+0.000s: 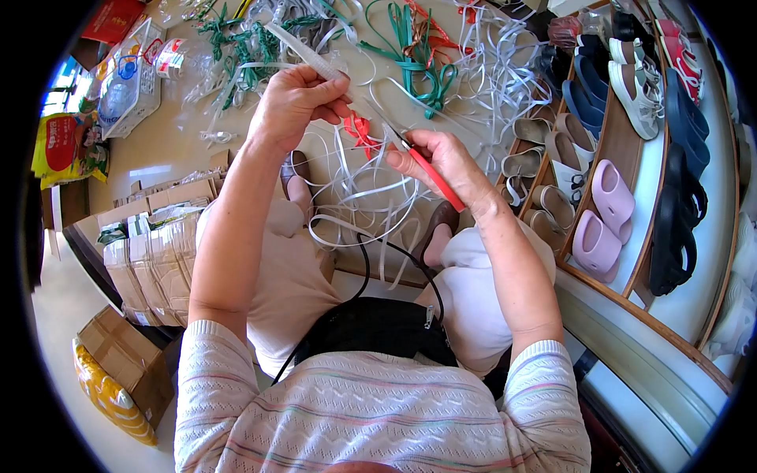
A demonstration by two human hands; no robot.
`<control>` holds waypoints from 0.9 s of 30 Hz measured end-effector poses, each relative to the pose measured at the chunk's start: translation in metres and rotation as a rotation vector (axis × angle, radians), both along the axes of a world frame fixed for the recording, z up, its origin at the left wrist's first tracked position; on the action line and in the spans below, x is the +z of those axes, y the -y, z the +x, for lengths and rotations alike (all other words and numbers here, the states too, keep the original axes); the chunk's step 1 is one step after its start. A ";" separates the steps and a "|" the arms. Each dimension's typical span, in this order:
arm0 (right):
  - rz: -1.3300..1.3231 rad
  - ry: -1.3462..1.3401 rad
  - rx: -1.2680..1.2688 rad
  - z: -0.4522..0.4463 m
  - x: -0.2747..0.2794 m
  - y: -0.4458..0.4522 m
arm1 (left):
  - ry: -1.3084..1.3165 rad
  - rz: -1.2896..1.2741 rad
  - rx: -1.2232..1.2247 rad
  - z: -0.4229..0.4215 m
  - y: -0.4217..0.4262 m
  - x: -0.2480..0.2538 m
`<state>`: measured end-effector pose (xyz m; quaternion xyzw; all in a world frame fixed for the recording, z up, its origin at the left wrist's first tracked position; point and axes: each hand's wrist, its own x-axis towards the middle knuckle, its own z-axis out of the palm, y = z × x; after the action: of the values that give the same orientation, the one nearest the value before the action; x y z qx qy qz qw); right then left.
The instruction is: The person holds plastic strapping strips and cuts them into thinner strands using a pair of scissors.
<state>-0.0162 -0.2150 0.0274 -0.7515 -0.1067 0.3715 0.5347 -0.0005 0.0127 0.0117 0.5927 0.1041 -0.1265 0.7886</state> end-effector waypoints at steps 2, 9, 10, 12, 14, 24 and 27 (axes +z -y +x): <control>0.006 0.038 0.012 0.000 -0.004 0.000 | 0.006 -0.007 -0.001 0.000 0.001 0.000; -0.011 0.065 -0.006 -0.001 -0.005 0.002 | -0.005 -0.015 0.019 0.000 0.001 0.000; -0.016 0.050 -0.007 -0.001 -0.005 0.003 | -0.006 -0.021 0.022 0.000 0.002 -0.001; -0.002 0.069 -0.004 -0.001 -0.007 0.003 | -0.008 -0.011 0.002 -0.002 0.003 0.002; 0.039 0.135 0.006 -0.001 -0.011 0.002 | -0.018 -0.001 -0.022 -0.003 0.005 0.004; 0.067 0.074 -0.050 -0.003 -0.010 0.000 | 0.025 -0.044 0.046 0.001 -0.001 -0.001; 0.073 0.114 -0.077 -0.005 -0.013 -0.008 | 0.000 -0.058 0.037 -0.002 0.006 -0.002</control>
<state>-0.0210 -0.2067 0.0148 -0.7550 -0.1214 0.3032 0.5685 -0.0026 0.0066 0.0098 0.5674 0.1114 -0.1147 0.8078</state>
